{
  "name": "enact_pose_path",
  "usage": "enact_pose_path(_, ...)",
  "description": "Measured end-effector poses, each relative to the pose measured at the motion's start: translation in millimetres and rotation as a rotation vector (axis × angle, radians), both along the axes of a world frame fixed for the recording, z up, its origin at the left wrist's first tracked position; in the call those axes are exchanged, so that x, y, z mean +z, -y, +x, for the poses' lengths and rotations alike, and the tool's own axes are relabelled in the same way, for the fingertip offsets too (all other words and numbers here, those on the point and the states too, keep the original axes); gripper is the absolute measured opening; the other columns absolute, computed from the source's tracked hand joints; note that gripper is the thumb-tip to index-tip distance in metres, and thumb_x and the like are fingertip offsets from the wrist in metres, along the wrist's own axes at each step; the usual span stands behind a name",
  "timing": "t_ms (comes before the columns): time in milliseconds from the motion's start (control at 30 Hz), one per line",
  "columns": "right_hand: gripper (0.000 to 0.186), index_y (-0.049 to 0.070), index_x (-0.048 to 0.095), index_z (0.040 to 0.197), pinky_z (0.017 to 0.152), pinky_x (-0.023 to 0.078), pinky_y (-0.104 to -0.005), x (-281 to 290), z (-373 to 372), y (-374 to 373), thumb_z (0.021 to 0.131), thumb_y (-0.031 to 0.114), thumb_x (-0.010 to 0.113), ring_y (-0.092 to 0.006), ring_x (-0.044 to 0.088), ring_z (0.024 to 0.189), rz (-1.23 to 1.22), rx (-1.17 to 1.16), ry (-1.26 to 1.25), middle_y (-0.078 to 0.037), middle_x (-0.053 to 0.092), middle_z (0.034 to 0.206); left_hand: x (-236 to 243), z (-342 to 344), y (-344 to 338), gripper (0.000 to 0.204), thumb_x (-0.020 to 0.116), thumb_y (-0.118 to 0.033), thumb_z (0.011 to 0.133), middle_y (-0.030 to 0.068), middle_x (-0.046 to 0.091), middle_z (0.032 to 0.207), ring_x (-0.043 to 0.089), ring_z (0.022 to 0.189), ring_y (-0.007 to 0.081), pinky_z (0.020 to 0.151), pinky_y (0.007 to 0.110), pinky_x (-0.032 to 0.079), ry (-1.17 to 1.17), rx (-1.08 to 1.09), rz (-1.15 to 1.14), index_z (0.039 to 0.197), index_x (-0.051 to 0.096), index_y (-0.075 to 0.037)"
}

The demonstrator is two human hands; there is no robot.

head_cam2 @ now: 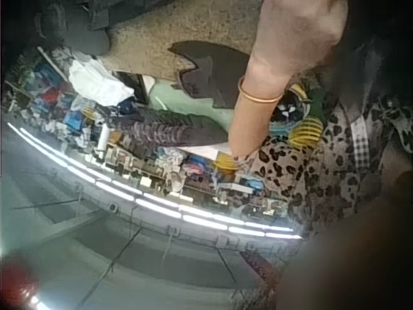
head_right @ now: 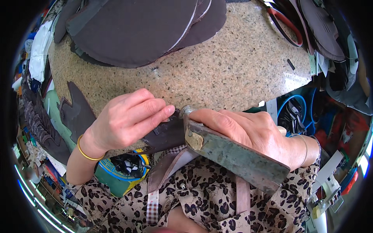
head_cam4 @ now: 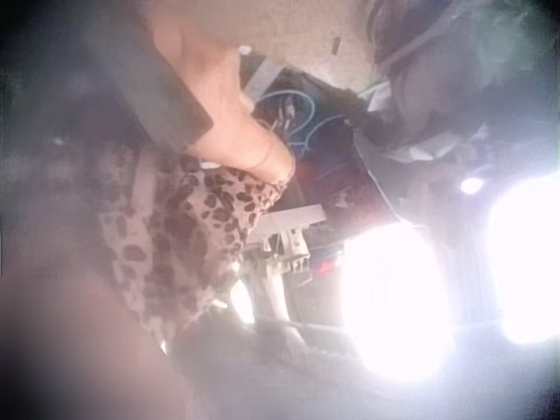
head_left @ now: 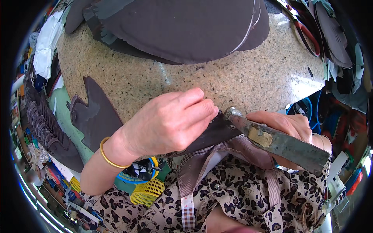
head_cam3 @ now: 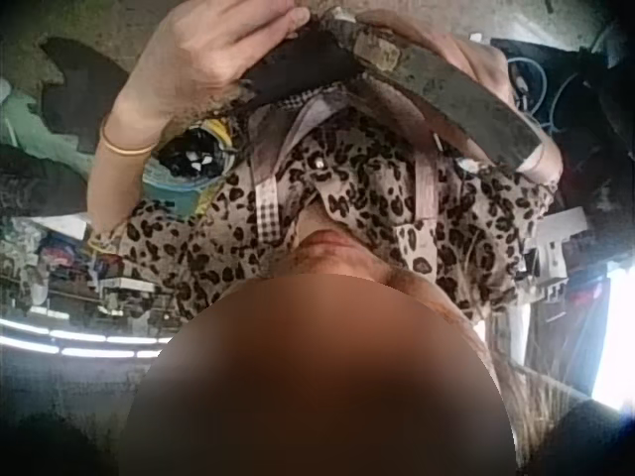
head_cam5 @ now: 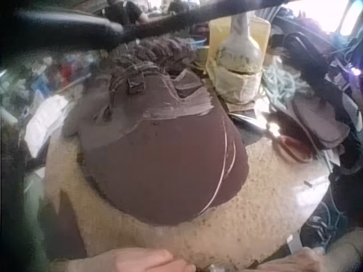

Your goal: The person assembles shoe components by hammering them onto a shoe upper and shoe base on a workbench.

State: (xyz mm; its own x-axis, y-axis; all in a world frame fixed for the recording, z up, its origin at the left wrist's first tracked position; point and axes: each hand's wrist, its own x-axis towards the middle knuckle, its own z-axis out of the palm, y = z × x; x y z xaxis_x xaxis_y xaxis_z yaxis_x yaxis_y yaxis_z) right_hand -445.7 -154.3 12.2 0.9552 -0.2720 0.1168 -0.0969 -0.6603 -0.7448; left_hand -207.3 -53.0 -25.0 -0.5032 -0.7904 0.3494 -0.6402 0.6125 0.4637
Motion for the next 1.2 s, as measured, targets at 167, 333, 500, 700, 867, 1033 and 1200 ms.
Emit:
enact_pose_path(167,0.045,-0.009,0.045,0.119,0.049,0.053,-0.0311,8,8,-10,0.082,0.012,0.060,-0.0242,0.065,0.063,-0.111,-0.010,-0.117,-0.015,0.061,0.082,8,-8,-2,0.027,0.068,-0.002,0.062,0.0093,0.060,0.080,0.058,0.067,0.0215,0.055,0.030,0.050,0.015,0.001,0.036,0.088,0.066,0.005)
enact_pose_path(333,0.042,-0.007,0.047,0.118,0.042,0.049,-0.0299,-2,9,-7,0.082,0.012,0.059,-0.0197,0.062,0.055,-0.195,0.033,-0.078,-0.010,0.058,0.074,-4,-7,-13,0.027,0.068,-0.003,0.062,0.0104,0.059,0.078,0.058,0.067,0.0225,0.055,0.029,0.049,-0.223,0.180,0.134,0.087,0.066,0.006)
enact_pose_path(500,0.039,-0.005,0.060,0.097,0.042,0.048,-0.0207,5,26,-4,0.068,0.013,0.078,-0.0144,0.063,0.051,-0.302,0.069,-0.083,-0.010,0.067,0.077,-1,-14,-19,0.027,0.066,-0.002,0.061,0.0101,0.059,0.078,0.058,0.068,0.0232,0.054,0.030,0.047,-0.127,0.242,0.021,0.087,0.067,0.005)
enact_pose_path(700,0.045,-0.003,0.061,0.090,0.038,0.040,-0.0201,3,30,-5,0.061,0.024,0.082,-0.0132,0.063,0.051,-0.474,-0.001,0.001,-0.007,0.067,0.072,2,-20,-25,0.029,0.067,0.000,0.058,0.0118,0.058,0.080,0.057,0.070,0.0251,0.056,0.032,0.048,-0.209,0.297,0.113,0.086,0.065,0.009)
enact_pose_path(867,0.044,-0.007,0.061,0.094,0.041,0.046,-0.0241,11,35,0,0.075,0.033,0.069,-0.0179,0.065,0.055,-0.412,0.127,-0.125,-0.012,0.067,0.076,6,-20,-34,0.028,0.069,0.003,0.060,0.0110,0.058,0.080,0.056,0.069,0.0240,0.055,0.031,0.047,-0.237,0.434,0.171,0.088,0.065,0.008)
enact_pose_path(1033,0.043,-0.011,0.055,0.106,0.042,0.049,-0.0258,16,39,14,0.086,0.027,0.057,-0.0178,0.063,0.053,-0.146,0.230,-0.163,-0.014,0.065,0.076,6,-26,-40,0.032,0.072,0.001,0.060,0.0099,0.058,0.081,0.055,0.069,0.0230,0.055,0.030,0.046,-0.221,0.470,0.161,0.091,0.066,0.006)
enact_pose_path(1200,0.037,-0.009,0.055,0.107,0.040,0.048,-0.0263,13,43,8,0.083,0.018,0.061,-0.0171,0.063,0.053,-0.328,0.238,-0.079,-0.013,0.065,0.075,-2,-32,-46,0.034,0.073,0.000,0.058,0.0097,0.059,0.087,0.054,0.071,0.0229,0.057,0.030,0.045,-0.117,0.545,0.062,0.092,0.067,0.004)
